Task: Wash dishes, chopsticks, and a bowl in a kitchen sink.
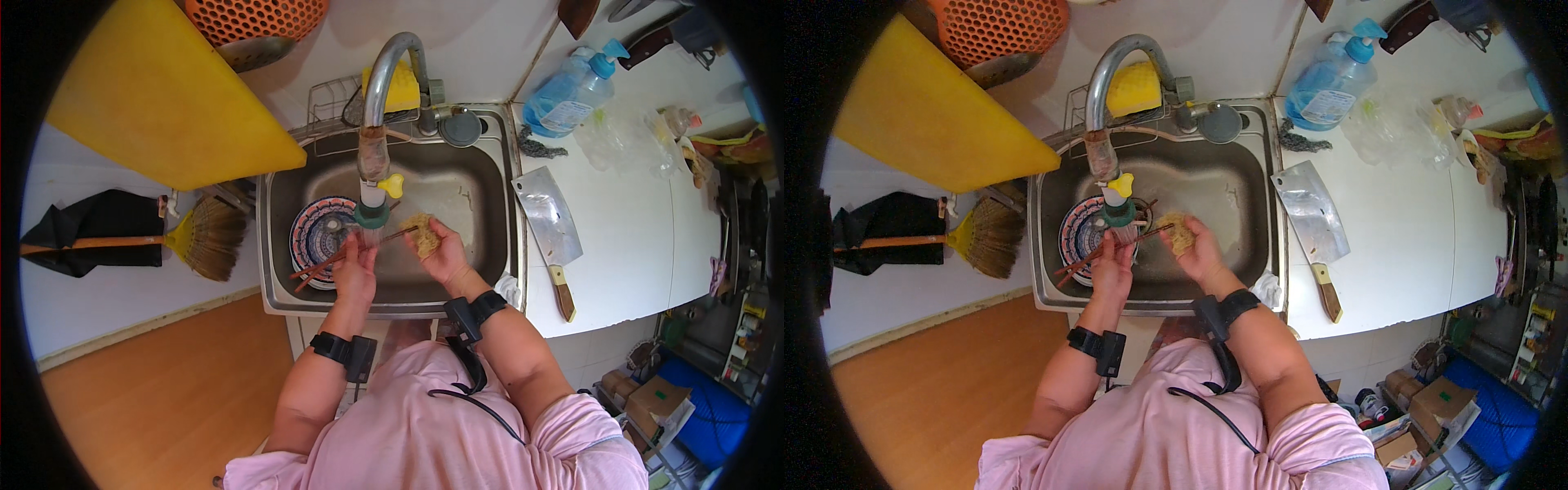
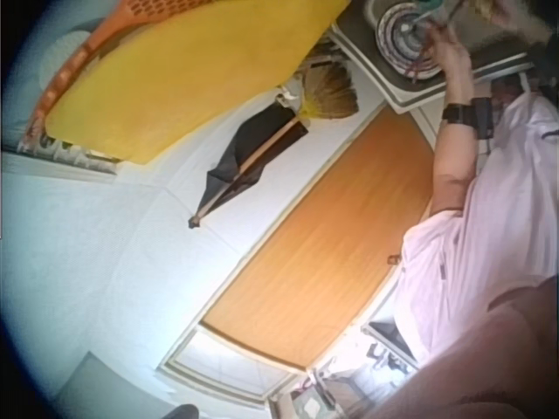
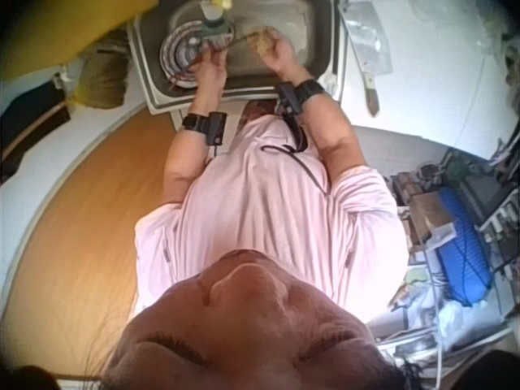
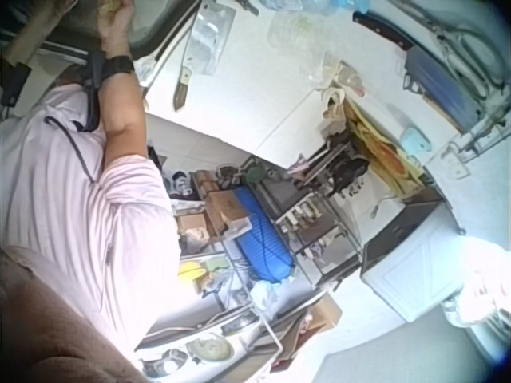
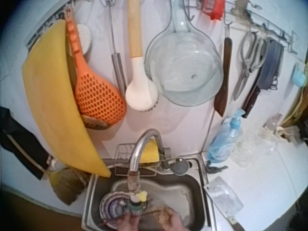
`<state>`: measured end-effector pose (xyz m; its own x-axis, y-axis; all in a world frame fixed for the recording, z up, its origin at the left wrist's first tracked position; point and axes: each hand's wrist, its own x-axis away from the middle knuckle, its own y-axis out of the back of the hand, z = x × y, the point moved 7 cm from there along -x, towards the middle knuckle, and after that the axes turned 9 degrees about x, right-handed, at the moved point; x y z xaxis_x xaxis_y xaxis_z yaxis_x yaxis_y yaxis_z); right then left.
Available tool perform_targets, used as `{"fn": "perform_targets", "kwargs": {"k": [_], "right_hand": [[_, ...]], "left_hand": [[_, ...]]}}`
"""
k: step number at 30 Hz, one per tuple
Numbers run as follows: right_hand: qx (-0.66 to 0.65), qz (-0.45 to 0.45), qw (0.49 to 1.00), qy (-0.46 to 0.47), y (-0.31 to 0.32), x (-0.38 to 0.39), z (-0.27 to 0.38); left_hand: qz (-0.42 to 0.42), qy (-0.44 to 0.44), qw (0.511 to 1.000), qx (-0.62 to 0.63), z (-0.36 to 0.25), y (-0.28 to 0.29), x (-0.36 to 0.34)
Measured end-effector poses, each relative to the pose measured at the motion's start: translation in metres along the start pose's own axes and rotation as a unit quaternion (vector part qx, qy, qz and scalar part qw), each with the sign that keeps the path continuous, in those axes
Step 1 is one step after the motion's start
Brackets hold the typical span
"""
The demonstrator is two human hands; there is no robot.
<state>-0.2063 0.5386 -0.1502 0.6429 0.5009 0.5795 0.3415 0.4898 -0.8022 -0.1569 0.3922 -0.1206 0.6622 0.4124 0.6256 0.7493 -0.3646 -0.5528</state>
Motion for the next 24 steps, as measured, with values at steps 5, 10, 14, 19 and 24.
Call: {"fn": "perform_targets", "kwargs": {"k": [5, 10, 14, 19, 24], "right_hand": [[0.329, -0.090, 0.919, 0.195, -0.014, 0.007, 0.027], [0.744, 0.055, 0.473, 0.469, -0.088, 0.038, -0.015], [0.752, -0.038, 0.483, 0.447, -0.065, 0.023, 0.003], [0.751, 0.007, 0.474, 0.461, -0.087, 0.041, -0.018], [0.769, -0.032, 0.458, 0.445, -0.080, 0.036, -0.005]], "left_hand": [[0.036, -0.047, 0.998, -0.015, -0.007, -0.008, -0.002], [0.028, -0.033, 0.997, -0.060, 0.007, -0.017, 0.004], [0.042, -0.098, 0.994, -0.020, -0.002, -0.027, 0.012], [0.072, -0.091, 0.991, -0.059, -0.007, -0.024, 0.010], [0.077, -0.116, 0.989, -0.046, -0.012, -0.031, 0.015]]}}
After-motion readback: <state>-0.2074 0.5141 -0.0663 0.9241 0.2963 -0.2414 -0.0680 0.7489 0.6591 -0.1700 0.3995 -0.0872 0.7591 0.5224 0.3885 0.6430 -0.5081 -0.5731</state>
